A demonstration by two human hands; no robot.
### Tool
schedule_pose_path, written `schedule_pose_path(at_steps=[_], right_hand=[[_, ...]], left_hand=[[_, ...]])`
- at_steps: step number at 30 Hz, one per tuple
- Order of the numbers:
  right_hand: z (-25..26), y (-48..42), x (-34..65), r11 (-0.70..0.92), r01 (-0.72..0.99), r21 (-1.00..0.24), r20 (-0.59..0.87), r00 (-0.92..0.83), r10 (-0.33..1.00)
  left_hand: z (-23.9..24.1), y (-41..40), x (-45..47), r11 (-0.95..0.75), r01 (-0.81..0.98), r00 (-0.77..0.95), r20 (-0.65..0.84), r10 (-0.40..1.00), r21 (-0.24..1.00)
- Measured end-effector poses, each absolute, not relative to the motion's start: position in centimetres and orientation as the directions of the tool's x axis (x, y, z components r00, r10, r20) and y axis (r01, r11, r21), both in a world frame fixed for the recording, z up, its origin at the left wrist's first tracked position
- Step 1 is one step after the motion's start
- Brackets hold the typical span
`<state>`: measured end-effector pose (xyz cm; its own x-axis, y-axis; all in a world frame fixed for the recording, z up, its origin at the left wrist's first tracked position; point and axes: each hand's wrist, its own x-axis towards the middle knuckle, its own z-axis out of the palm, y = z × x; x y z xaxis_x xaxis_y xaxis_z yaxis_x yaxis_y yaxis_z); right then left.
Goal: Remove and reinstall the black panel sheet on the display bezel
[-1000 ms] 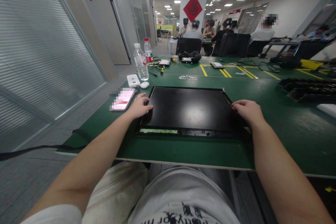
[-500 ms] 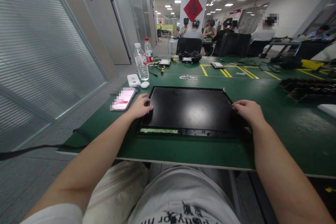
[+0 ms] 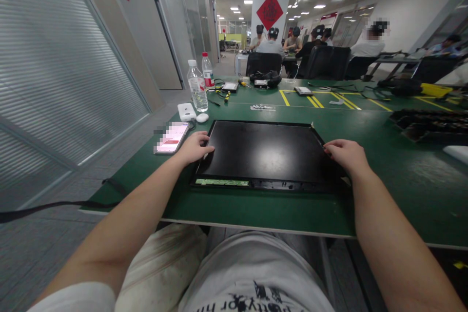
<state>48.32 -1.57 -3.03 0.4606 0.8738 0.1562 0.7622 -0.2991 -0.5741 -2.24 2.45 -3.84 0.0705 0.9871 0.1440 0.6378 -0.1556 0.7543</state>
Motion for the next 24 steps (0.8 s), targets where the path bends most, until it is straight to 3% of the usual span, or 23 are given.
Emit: schedule_pose_path(at_steps=[14,24], right_hand=[[-4.3,-1.0,49.5,-0.271,0.72,-0.638,0.154,0.464,0.872],[-2.6,-1.8,47.8,-0.337,0.638,-0.692,0.055,0.513,0.857]], left_hand=[[-3.8,2.3,-2.2,-0.167,0.667,0.077,0.156,0.985,0.726],[-4.0,2.3,-2.3,-0.187,0.707,0.121,0.143,0.982,0.682]])
